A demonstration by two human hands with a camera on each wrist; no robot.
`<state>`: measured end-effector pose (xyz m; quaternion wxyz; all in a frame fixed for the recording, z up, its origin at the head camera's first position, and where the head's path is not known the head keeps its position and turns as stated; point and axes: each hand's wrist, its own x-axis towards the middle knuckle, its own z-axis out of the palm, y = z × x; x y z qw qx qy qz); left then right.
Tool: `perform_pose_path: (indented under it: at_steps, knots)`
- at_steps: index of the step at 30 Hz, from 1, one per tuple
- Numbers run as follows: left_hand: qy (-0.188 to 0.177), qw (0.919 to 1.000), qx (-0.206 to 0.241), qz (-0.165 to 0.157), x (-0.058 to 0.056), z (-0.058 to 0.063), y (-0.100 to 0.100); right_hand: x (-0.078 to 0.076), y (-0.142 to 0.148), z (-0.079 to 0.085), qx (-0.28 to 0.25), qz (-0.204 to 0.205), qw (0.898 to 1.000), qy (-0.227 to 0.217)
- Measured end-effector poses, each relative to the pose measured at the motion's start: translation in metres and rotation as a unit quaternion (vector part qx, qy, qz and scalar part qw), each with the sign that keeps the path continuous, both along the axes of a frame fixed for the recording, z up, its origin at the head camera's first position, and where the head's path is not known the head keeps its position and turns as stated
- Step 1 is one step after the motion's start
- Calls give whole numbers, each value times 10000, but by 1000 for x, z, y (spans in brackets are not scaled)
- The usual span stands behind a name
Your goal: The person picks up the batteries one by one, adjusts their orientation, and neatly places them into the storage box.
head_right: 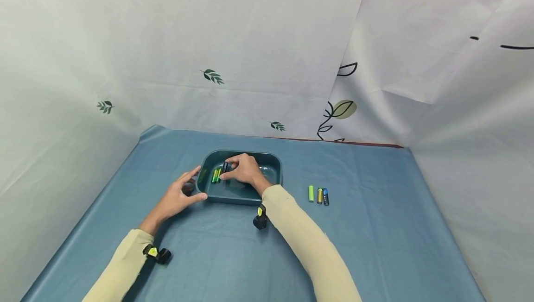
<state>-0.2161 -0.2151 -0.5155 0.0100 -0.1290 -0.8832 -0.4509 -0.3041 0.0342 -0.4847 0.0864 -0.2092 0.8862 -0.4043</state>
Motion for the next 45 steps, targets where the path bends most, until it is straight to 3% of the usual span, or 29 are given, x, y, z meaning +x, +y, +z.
perform_pose_path:
  at_steps: [45]
  knots:
    - [20,10000,36,32,1,-1,1,3,-12,-8,713,-54,9973,-176]
